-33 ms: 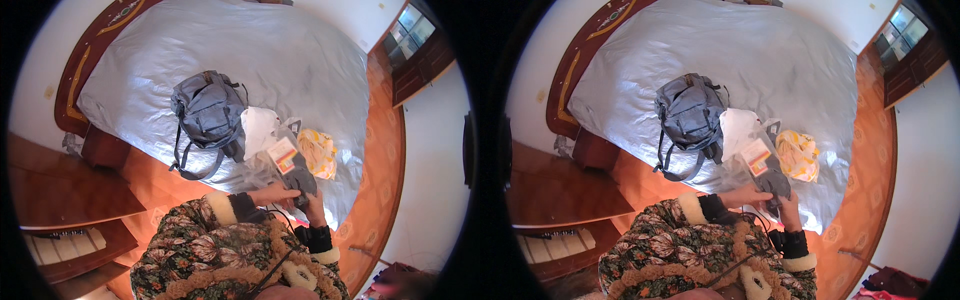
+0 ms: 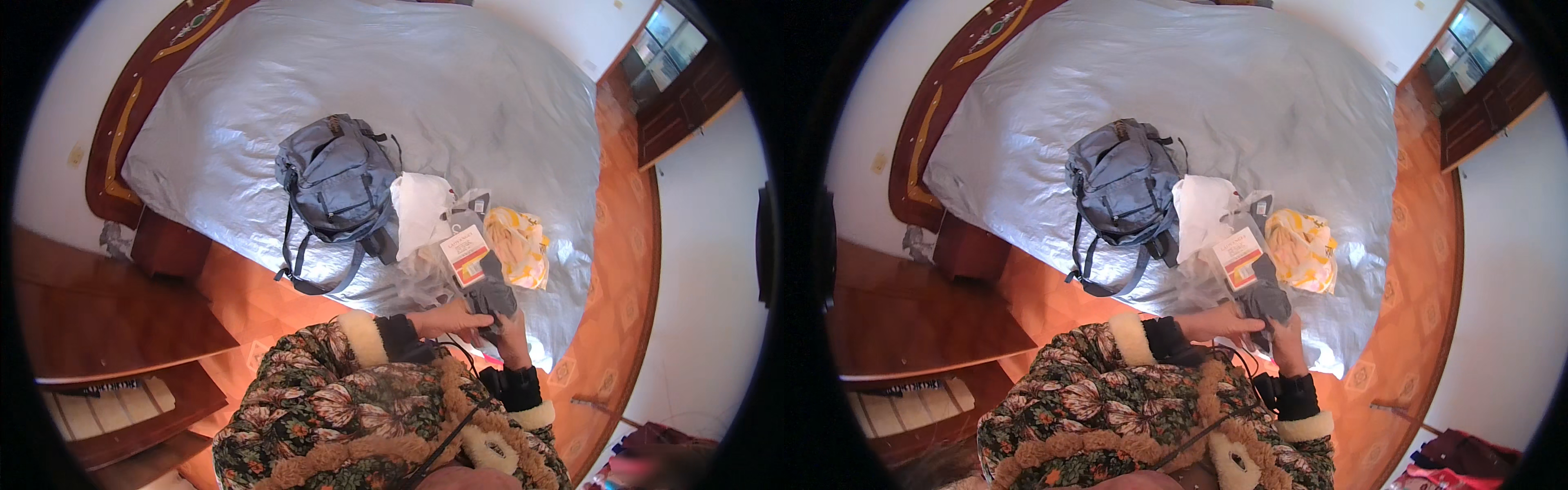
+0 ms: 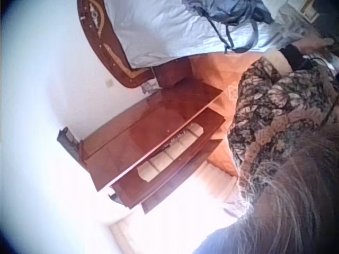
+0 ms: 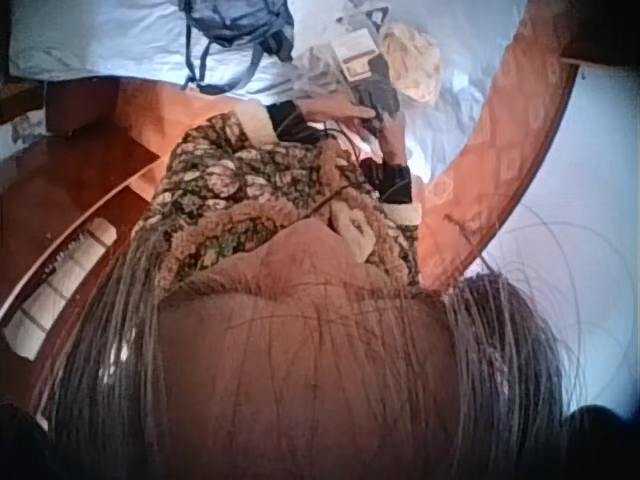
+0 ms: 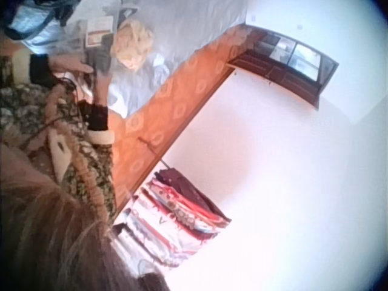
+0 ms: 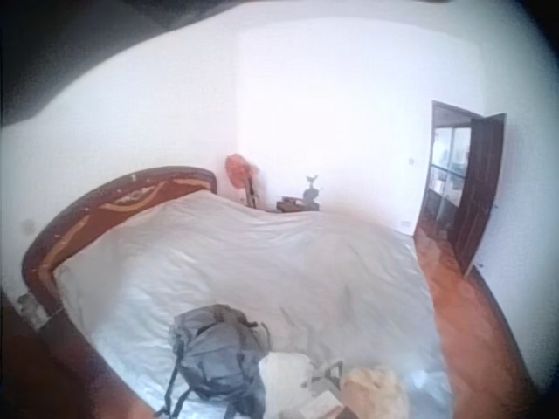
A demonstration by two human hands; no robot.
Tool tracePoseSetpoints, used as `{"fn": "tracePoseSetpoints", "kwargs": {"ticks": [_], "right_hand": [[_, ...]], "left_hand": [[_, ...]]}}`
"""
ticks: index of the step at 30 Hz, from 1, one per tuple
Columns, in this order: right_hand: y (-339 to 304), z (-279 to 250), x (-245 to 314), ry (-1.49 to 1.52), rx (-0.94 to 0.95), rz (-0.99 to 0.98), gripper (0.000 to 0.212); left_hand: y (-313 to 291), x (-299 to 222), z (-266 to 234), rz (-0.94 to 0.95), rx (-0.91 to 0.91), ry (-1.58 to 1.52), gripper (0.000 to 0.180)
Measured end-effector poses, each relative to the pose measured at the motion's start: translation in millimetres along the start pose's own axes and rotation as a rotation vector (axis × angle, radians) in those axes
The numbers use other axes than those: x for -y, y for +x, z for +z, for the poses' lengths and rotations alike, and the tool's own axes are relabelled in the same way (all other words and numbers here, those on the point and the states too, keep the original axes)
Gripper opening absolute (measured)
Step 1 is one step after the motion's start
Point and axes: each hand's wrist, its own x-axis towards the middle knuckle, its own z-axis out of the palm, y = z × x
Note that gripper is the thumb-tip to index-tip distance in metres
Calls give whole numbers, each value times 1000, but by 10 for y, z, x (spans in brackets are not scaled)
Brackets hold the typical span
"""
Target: The person unpacks items from plastic bags on a bed, removes socks and other clothing, and places them into a wardrobe. They also fold a small cloth and place it on the bed.
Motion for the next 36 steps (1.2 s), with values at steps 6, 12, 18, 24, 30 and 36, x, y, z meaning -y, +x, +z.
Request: {"fn": "tracePoseSetpoints", "kwargs": {"ticks": [6, 12, 18, 24, 30, 36], "right_hand": [[28, -11, -292, -253, -218, -267, 32], [-122, -252, -181, -76, -174, -75, 27], [-108, -306, 68, 386, -55, 68, 35], [644, -394, -172, 1, -115, 58, 30], [1494, -416, -335, -747, -203, -476, 31], [1884, -431, -516, -958, -255, -350, 40]], "left_hand": [[171, -39, -65, -138, 140, 115, 39], [535, 68, -275, -66, -43, 151, 31], [780, 48, -471, -149, 19, 346, 33], [832, 37, -639, -109, -173, 261, 33], [731, -32, -1207, 124, -568, 210, 35], [697, -161, -1519, 290, -816, 762, 47]]}}
